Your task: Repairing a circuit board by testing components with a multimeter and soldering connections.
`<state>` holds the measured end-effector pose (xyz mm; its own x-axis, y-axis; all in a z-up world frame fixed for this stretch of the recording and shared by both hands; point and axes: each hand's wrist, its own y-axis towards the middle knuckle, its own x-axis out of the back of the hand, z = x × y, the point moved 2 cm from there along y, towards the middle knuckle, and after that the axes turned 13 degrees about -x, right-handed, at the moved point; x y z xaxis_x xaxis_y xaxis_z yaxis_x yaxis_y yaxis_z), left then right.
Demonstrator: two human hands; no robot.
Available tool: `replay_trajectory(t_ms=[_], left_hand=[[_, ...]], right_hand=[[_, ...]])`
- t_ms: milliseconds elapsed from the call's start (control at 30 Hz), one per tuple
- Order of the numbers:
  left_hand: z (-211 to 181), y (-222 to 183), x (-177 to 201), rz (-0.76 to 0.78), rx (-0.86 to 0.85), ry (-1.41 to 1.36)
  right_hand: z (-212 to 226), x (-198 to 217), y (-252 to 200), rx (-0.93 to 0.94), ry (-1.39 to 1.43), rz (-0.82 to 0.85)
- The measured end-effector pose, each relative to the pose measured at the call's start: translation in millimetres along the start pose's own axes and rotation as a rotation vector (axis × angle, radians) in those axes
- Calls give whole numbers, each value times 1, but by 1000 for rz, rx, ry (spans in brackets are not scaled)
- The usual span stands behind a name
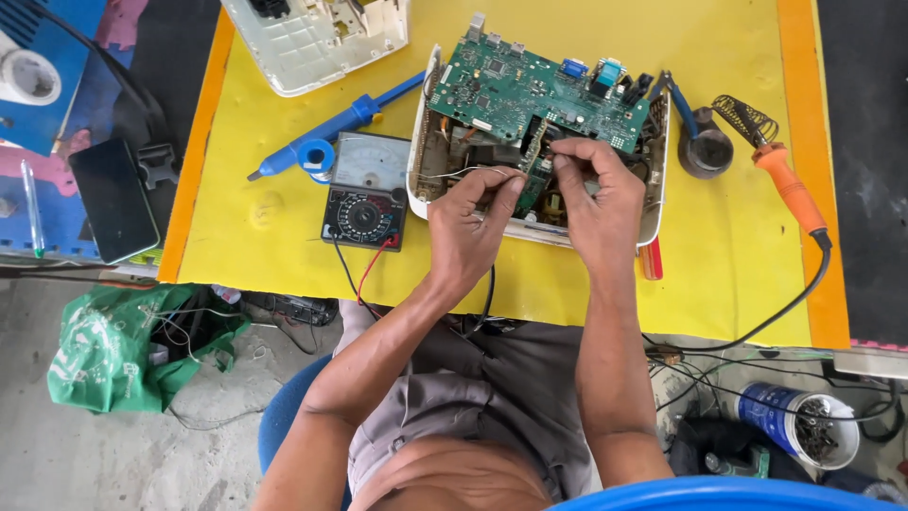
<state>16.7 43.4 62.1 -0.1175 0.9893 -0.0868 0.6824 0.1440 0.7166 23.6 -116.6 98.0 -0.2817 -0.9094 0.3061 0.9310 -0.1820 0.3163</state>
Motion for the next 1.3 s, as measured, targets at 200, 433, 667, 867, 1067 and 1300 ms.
replay_trajectory(t_ms=[200,433,667,867,1067,1300], left_hand=[[10,18,7,46,-187,36],[16,38,15,266,-284,-125],[14,54,29,449,-152,-289],[32,50,34,592,-54,-195],[36,47,30,560,-19,-171],[36,43,23,506,-84,-94]], right_hand=[[-1,-3,-5,-8,24,60],[-4,-8,-8,-34,79,65],[14,2,-24,-5,103,50],[-22,82,-45,-166,221,-428],[-52,139,-45,-632,565,-678],[-100,157,-24,-678,434,-750]])
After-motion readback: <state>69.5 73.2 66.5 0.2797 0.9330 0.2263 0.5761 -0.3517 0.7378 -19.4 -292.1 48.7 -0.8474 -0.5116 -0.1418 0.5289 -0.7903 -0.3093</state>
